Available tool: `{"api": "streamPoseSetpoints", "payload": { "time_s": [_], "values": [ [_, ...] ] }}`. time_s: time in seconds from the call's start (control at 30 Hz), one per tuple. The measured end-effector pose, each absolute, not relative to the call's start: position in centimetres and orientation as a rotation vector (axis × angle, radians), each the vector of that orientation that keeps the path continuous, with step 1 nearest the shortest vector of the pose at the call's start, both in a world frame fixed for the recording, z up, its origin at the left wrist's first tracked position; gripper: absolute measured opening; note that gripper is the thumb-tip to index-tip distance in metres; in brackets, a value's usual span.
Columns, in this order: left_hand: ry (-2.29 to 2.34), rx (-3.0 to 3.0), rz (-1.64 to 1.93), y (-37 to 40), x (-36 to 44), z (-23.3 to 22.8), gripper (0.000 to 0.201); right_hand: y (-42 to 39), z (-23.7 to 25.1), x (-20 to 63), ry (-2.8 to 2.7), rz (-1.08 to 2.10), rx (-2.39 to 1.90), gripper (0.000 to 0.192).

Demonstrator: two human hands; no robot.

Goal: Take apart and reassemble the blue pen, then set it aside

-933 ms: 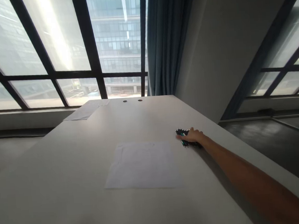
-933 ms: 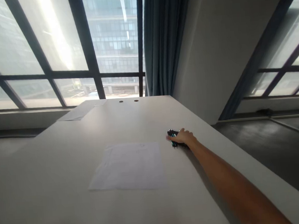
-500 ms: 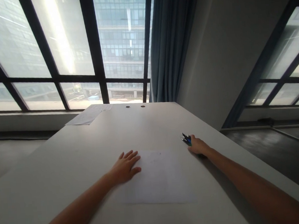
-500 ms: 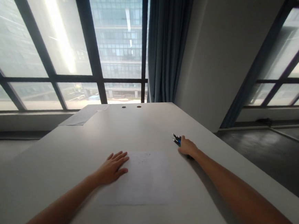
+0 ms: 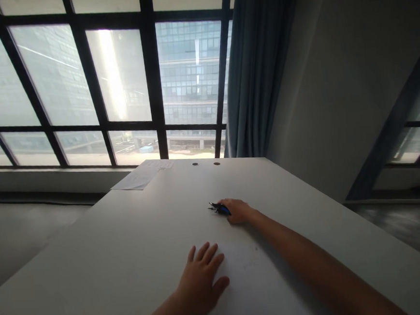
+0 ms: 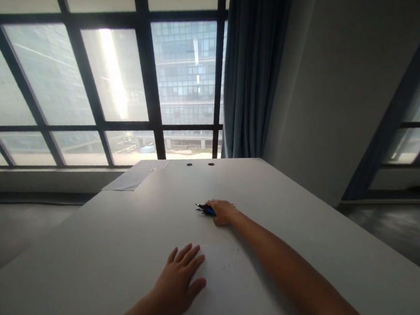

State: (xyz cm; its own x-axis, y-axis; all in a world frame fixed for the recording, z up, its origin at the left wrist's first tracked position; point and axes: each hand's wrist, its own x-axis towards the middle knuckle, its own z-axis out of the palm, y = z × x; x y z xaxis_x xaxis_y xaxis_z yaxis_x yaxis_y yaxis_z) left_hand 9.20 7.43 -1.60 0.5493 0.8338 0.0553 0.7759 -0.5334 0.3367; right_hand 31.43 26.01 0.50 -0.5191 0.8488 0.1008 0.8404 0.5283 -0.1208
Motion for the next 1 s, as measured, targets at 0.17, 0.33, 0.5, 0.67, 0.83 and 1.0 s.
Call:
{"api": "streamPoseSetpoints", "payload": {
  "time_s": [0.17,0.33,0.5,0.67,0.83,1.0],
  "values": [
    [1.327,2.507,0.299,7.4,9.1,-1.4,0.054,26.5,-0.3,32.5,-2.658,0.128,-1.405,0.077],
    [1.326,2.488,0.364,7.6,8.7,-2.0,0.055,25.8,-0.3,34.0,-2.624,0.273,-1.331,0.083],
    [1.453,2.433,0.453,11.3,9.0,-2.3,0.069,25.0,0.0,35.0,-2.532,0.313,-1.32,0.077],
    [1.517,2.46,0.442,18.7,10.3,-1.7,0.098,24.6,-0.8,36.2,-2.465,0.309,-1.418,0.084],
    [1.513,2.431,0.428,24.6,11.4,-2.2,0.105,24.5,-2.6,36.8,-2.364,0.344,-1.322,0.077],
    [1.279,2.51,0.509,26.7,12.4,-3.6,0.101,25.1,-4.2,36.2,-2.317,0.354,-1.113,0.071]
  ]
}}
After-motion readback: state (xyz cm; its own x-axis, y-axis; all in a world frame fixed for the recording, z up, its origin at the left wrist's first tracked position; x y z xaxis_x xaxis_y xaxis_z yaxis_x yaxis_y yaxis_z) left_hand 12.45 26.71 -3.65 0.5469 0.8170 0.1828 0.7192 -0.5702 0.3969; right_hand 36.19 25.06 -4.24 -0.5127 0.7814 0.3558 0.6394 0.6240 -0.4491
